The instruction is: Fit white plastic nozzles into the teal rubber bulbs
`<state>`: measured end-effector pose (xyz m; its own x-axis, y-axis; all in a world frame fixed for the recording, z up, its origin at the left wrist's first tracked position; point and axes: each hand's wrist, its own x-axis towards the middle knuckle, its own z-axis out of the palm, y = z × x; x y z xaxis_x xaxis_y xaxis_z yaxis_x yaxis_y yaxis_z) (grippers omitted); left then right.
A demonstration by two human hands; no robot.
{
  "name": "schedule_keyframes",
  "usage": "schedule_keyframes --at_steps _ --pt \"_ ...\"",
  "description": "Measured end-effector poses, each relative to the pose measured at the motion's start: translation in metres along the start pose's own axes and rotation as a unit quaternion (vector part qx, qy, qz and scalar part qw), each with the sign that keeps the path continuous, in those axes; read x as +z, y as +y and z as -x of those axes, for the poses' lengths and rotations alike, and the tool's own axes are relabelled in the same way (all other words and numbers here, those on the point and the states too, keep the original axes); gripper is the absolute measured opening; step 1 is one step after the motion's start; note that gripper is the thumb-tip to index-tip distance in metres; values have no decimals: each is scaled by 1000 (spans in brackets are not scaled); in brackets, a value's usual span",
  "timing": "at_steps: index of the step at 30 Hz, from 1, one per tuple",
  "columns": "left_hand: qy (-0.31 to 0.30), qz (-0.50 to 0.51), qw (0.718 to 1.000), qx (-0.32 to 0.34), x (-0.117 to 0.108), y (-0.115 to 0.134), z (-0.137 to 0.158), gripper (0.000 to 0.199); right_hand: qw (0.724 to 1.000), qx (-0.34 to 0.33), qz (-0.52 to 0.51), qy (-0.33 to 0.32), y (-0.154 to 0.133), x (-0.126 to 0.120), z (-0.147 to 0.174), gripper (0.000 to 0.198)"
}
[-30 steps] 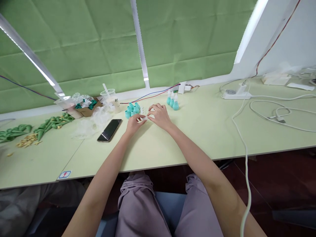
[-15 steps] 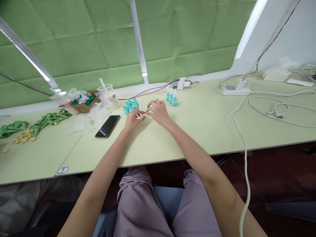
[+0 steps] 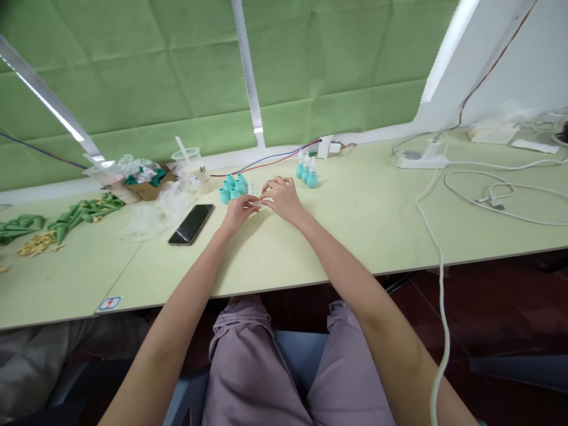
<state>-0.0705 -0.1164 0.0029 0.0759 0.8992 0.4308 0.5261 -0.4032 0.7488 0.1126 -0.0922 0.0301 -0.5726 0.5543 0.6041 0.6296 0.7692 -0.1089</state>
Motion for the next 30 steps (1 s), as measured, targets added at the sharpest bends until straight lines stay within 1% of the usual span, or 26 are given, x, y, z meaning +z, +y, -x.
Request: schedule_keyframes --at_steps 3,6,9,11,15,17,22,25,27,29,30 --pt "-11 36 999 1 0 4 1 19 1000 9 -8 2 2 0 0 24" --pt "-5 53 998 17 0 8 0 20 1000 20 -9 -2 3 -2 0 26" --pt "-1 70 997 20 -1 10 -2 23 1000 23 -6 -5 3 -3 -1 27" --pt "1 100 995 18 -1 10 -3 26 1000 24 -11 -1 3 -3 -1 27" --pt "-12 180 984 -11 -2 10 -3 33 999 21 -34 10 0 -2 -1 31" --pt "-15 202 979 -26 -2 10 -2 36 999 22 -45 11 -1 -1 -1 32" --pt "14 223 973 -49 1 6 -3 43 997 35 -67 11 -2 5 -2 31" --pt "14 223 973 -55 1 6 -4 45 994 41 -103 11 0 6 -2 28" --pt "19 222 973 -53 1 7 -4 45 988 55 -146 11 2 6 -3 28" --pt "29 218 974 -51 0 9 -5 45 972 81 -220 17 4 8 -3 30" --pt "32 213 975 -51 -1 10 -5 46 959 97 -265 24 5 10 -4 33"
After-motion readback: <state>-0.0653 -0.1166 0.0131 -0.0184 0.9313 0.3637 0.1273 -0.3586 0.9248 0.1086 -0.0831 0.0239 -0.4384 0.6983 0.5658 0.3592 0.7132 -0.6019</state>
